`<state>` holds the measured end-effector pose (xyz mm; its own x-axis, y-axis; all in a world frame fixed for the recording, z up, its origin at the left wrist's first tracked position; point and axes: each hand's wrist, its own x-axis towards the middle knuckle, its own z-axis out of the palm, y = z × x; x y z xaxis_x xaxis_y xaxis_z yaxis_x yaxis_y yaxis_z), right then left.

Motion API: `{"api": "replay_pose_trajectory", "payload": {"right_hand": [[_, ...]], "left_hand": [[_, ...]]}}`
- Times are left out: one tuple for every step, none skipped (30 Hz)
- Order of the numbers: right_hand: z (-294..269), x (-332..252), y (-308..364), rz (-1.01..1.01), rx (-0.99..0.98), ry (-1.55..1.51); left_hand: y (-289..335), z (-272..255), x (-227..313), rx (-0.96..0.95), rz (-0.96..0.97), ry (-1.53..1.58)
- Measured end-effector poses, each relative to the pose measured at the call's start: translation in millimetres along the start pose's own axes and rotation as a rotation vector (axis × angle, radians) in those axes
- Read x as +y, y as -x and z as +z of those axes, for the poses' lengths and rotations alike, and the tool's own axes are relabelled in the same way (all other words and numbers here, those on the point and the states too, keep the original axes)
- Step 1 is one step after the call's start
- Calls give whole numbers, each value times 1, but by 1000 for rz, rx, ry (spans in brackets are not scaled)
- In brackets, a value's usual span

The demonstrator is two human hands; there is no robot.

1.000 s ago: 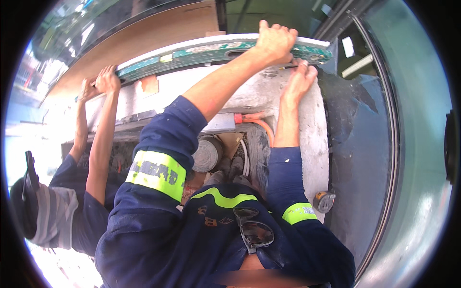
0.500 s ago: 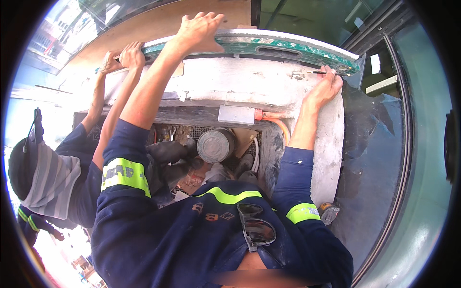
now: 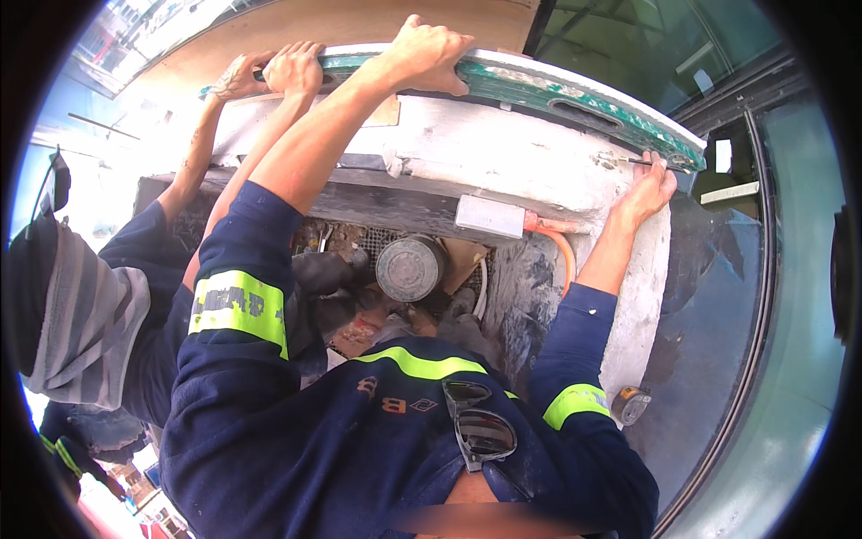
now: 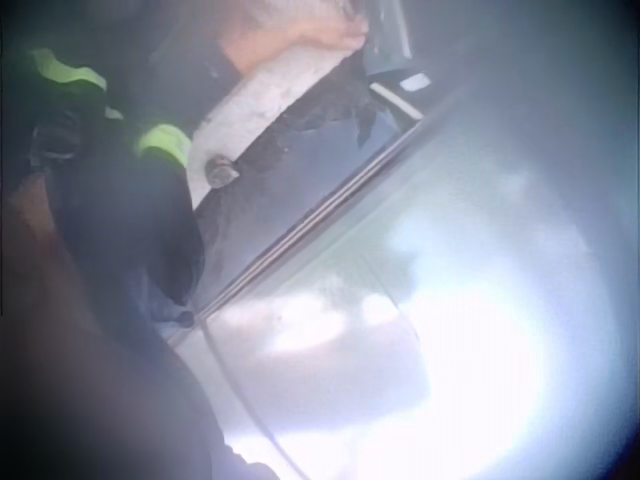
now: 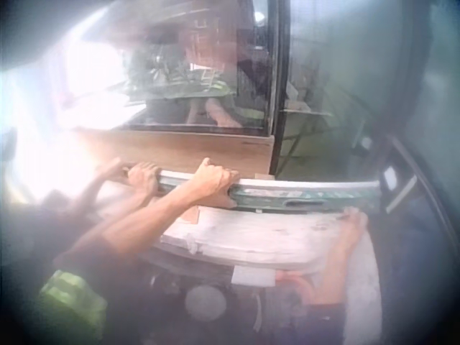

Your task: The person installs a curved window frame by positioning it against a concrete wall, using a spirit level to check alignment, and securing it with a pencil and other tools. Another worker assists by holding the frame and handing over tools.

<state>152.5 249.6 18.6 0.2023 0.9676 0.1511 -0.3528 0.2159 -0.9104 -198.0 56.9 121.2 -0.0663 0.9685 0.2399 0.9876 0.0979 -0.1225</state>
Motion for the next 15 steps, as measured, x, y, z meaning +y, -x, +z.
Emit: {"api": "replay_pose_trajectory", "payload": {"right_hand": [[1,-4,7,-11,8,30],[1,-10,18,-19,-49,115],[-1,-20,33,2,-93,206],[1,-29,51,22,-141,294],[7,-35,76,15,-227,349],[15,-40,104,57,-277,411],[23,-45,134,50,-480,469],[35,-48,163,75,-677,494],[52,-49,187,43,-835,602],[68,-51,208,-9,-1026,670],[89,-48,229,-134,-1099,669],[111,-44,247,-292,-1177,640],[130,-44,259,-311,-1240,696],[146,-43,267,-362,-1307,730],[160,-40,276,-399,-1369,781]], "left_hand": [[-1,-2,-1,-23,0,23],[-2,-4,-1,-47,0,45],[-2,-6,-1,-37,3,33],[-3,-8,-1,-59,2,36],[-3,-10,0,-84,-2,40],[-2,-12,0,-110,-7,45],[-1,-13,0,-100,1,49],[0,-13,0,-89,12,55],[0,-13,-1,-76,24,63],[1,-13,-1,-73,25,79],[2,-13,-1,-69,24,94],[2,-13,-2,-80,26,111],[2,-13,-3,-80,21,125],[2,-14,-3,-92,20,144],[2,-15,-3,-106,21,165]]}}
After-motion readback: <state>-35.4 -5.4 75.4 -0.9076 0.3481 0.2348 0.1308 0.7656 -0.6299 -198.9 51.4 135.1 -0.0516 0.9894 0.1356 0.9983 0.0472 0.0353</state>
